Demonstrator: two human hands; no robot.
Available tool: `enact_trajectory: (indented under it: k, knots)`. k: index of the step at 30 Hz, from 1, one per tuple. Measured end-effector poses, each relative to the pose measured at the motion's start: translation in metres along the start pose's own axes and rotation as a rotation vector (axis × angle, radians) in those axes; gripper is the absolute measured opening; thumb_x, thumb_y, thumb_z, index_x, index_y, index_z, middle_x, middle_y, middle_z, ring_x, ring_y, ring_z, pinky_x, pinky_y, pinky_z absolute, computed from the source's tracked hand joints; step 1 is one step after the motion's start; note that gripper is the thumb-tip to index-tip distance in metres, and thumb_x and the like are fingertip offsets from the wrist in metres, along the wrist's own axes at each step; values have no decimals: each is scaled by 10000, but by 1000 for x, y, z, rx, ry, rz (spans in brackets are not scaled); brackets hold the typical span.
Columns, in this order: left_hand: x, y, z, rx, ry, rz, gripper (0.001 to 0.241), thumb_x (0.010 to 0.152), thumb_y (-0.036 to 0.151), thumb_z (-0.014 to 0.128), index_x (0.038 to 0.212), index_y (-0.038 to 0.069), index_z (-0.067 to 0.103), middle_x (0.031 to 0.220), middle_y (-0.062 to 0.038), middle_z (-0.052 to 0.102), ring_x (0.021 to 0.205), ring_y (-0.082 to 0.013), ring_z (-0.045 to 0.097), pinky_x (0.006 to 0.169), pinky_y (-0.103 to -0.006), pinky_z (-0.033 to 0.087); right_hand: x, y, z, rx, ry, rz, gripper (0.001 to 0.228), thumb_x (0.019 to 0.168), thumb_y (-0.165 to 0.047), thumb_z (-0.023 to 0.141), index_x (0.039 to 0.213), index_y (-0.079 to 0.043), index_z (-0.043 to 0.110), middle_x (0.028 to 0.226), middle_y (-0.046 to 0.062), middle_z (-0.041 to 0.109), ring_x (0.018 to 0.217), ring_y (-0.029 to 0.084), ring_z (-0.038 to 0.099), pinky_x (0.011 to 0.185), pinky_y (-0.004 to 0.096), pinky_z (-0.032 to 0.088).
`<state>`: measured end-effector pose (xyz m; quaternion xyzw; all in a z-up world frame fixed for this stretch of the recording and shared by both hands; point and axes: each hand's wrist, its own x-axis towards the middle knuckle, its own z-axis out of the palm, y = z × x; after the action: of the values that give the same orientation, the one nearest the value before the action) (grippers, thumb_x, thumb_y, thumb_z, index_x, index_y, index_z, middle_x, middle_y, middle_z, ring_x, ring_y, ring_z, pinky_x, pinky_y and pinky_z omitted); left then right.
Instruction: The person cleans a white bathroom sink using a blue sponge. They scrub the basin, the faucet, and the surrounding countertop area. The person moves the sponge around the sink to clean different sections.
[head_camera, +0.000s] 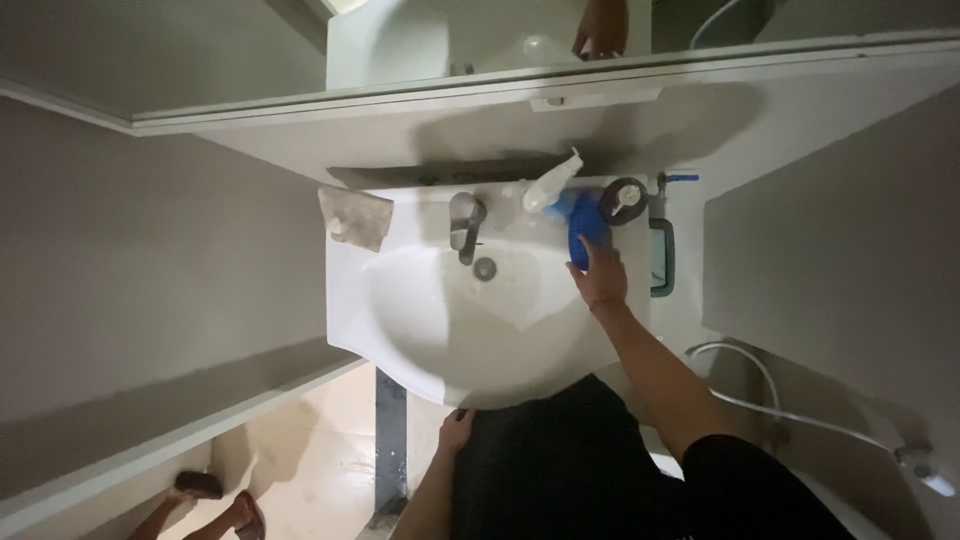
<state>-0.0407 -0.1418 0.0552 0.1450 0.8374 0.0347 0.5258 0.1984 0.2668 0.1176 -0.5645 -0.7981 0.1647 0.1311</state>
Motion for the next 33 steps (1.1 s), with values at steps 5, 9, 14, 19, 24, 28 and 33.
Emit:
enact_trajectory:
  k: [5, 9, 14, 19, 24, 28, 33]
  knots:
    - [2, -5, 1, -18, 87, 47, 611, 921, 550, 595, 1316, 93, 683, 1286, -97, 727, 1213, -275, 666, 1038, -351, 519, -4, -7, 4, 57, -109, 172, 638, 878, -387, 718, 1489, -403, 534, 1657, 88, 341, 1068, 340, 573, 824, 417, 562]
    - [4, -8, -4, 49, 38, 77, 643, 953, 552, 525, 1386, 87, 622, 1402, -110, 651, 1320, -303, 597, 1115, -403, 474, 0, -2, 22, 11, 86, 22, 620, 865, -289, 755, 1460, -263, 582, 1682, 134, 300, 973, 338, 579, 761, 387, 557]
    - [0, -6, -6, 16, 46, 78, 562, 916, 494, 590, 1314, 111, 692, 1315, -82, 720, 1248, -266, 657, 1063, -348, 512, 16, -3, 37, -37, -9, 24, 668, 891, -284, 697, 1518, -198, 482, 1674, 86, 337, 1038, 376, 569, 922, 404, 516]
    - [-5, -18, -6, -12, 39, 48, 583, 918, 484, 597, 1360, 107, 651, 1356, -87, 690, 1284, -266, 627, 1096, -360, 491, 4, -3, 35, -123, 35, -1, 654, 881, -291, 696, 1509, -198, 539, 1672, 70, 360, 934, 339, 585, 827, 376, 562]
    - [-6, -32, -6, -94, 51, -4, 516, 921, 440, 648, 1318, 114, 689, 1275, -76, 746, 1204, -229, 689, 1048, -333, 522, -9, -2, 33, -200, -32, 75, 630, 903, -332, 685, 1504, -222, 529, 1714, -34, 264, 910, 275, 555, 736, 308, 586]
    - [-4, -35, -14, -41, 94, 95, 530, 905, 460, 652, 1294, 103, 698, 1245, -85, 751, 1163, -245, 697, 1015, -330, 540, 13, -6, 27, -23, -76, 95, 730, 811, -258, 720, 1508, -243, 503, 1693, -4, 293, 957, 359, 548, 848, 409, 562]
    - [-3, -22, -16, 30, 39, 82, 528, 929, 464, 619, 1334, 129, 676, 1311, -82, 716, 1238, -258, 662, 1056, -366, 525, -10, 0, 19, -75, -63, 84, 730, 804, -239, 722, 1504, -238, 514, 1681, 16, 330, 921, 316, 565, 812, 378, 568]
